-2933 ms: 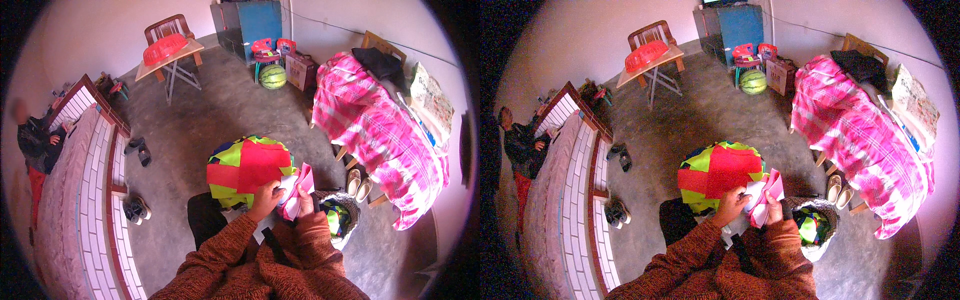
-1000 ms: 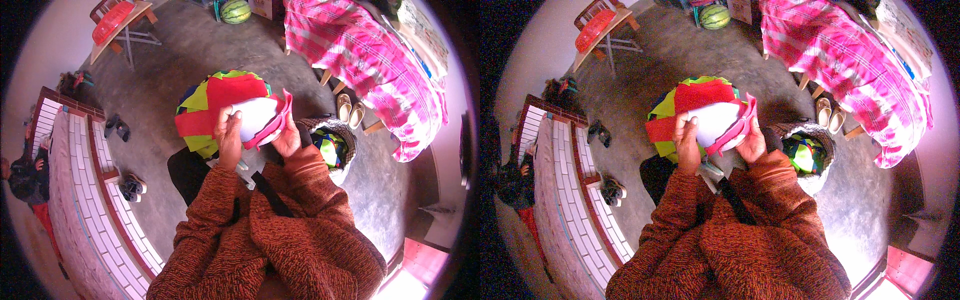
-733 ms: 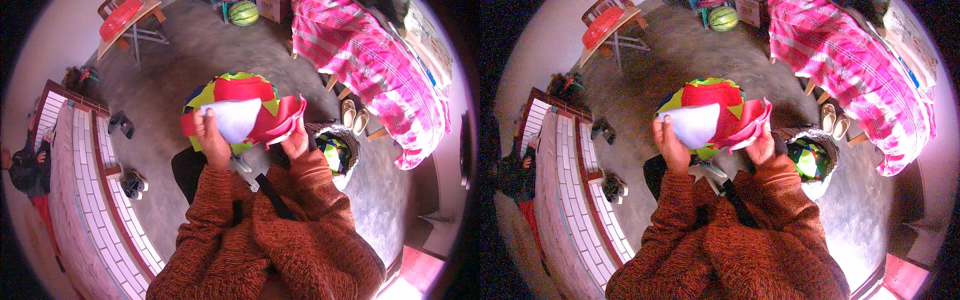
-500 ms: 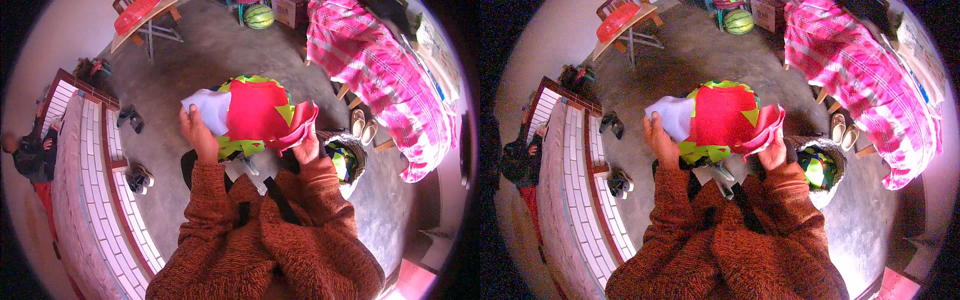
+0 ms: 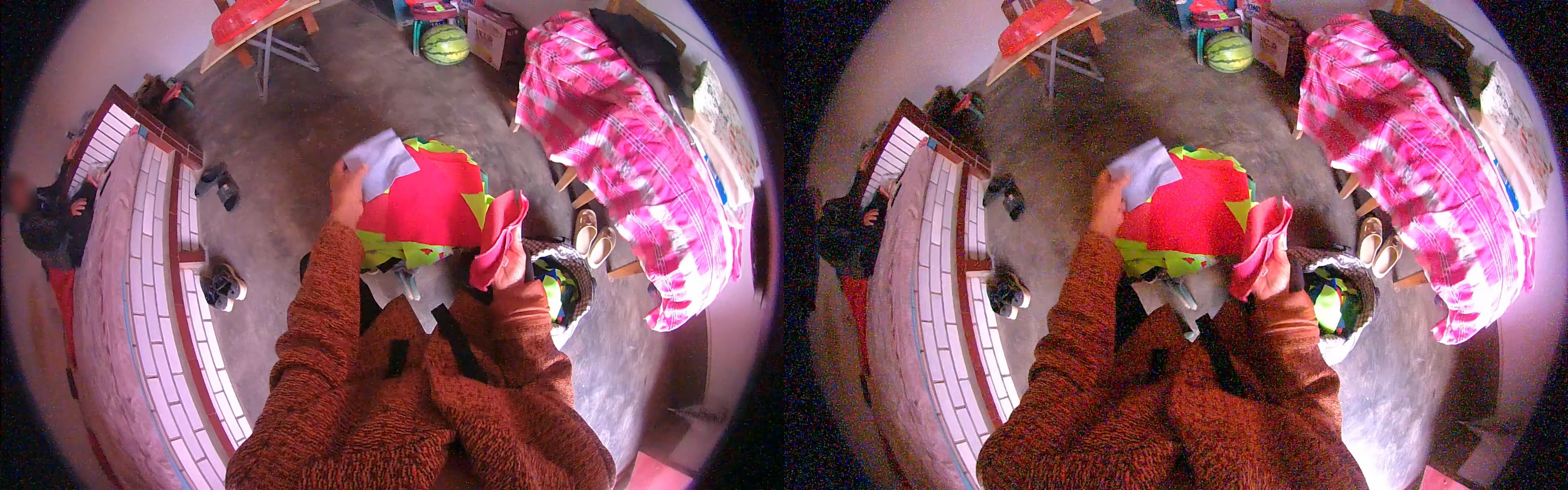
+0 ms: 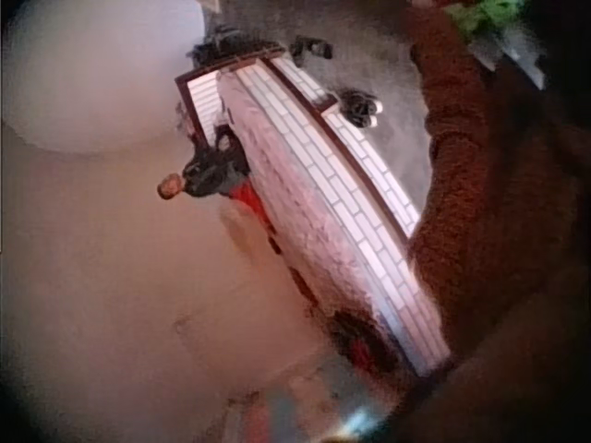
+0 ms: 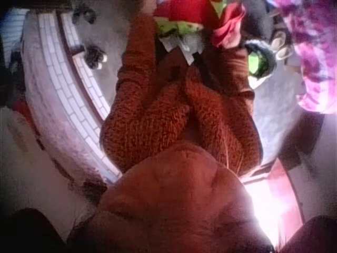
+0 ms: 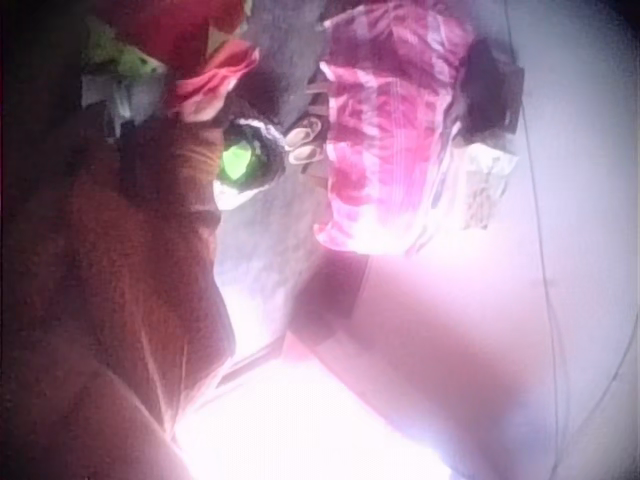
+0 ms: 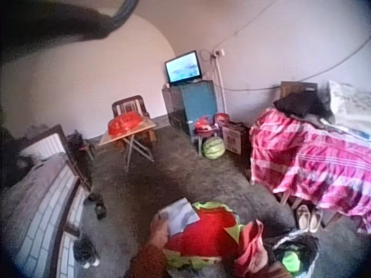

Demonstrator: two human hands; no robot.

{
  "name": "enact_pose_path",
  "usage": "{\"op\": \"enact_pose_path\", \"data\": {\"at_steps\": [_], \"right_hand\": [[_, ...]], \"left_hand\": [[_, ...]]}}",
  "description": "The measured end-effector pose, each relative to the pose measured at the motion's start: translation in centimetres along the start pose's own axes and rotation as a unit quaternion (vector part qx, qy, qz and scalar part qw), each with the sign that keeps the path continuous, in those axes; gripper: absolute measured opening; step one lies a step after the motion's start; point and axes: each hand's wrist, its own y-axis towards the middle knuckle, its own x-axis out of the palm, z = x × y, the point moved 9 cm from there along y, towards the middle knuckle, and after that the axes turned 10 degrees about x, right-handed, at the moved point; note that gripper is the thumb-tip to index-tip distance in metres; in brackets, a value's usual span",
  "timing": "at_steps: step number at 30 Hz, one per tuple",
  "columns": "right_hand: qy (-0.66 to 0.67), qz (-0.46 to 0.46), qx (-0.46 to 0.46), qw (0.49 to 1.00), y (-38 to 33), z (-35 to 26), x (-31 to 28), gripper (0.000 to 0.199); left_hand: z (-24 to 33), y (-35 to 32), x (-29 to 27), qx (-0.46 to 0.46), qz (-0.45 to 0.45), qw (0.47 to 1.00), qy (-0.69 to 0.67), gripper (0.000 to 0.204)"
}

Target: The person sits on the floor and repeatedly folds small, colorful pieces of fabric by hand. They pick up individual pieces from a pile, fold them, and place them into a woven basket. The task involves handling multiple colors including green, red, blue, and yellow.

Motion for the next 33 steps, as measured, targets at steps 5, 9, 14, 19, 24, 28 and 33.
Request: {"op": "enact_pose_path", "data": {"at_steps": [5,9,14,19,24,28,33], "right_hand": [[-0.020,0.007,-0.022,1.000,0.0,0.0,0.8,0.048],[-0.038,0.002,-0.016,0.999,0.2,0.2,1.5,0.047],[-0.062,0.020,-0.018,0.998,0.4,0.0,1.1,0.046],[-0.094,0.035,-0.021,0.995,0.3,0.2,0.9,0.045],[-0.122,0.051,-0.023,0.991,0.4,0.4,0.8,0.044],[-0.142,0.055,-0.014,0.988,0.3,0.9,1.4,0.043],[-0.156,0.061,-0.013,0.986,0.2,0.9,1.2,0.042]], "left_hand": [[0.5,-3.3,-0.3,-0.053,0.051,0.995,-0.066,0.054],[0.8,-3.1,-0.3,-0.017,0.022,0.996,-0.081,0.056],[0.8,-3.1,-1.1,0.054,0.017,0.998,-0.036,0.056],[2.6,-4.9,-1.5,0.076,0.033,0.988,0.129,0.053],[11.0,-8.4,2.3,0.307,0.064,0.801,0.511,0.058],[7.8,-8.4,6.0,0.358,-0.058,0.741,0.565,0.058],[3.9,-8.7,6.6,0.290,-0.099,0.780,0.546,0.062]]}}
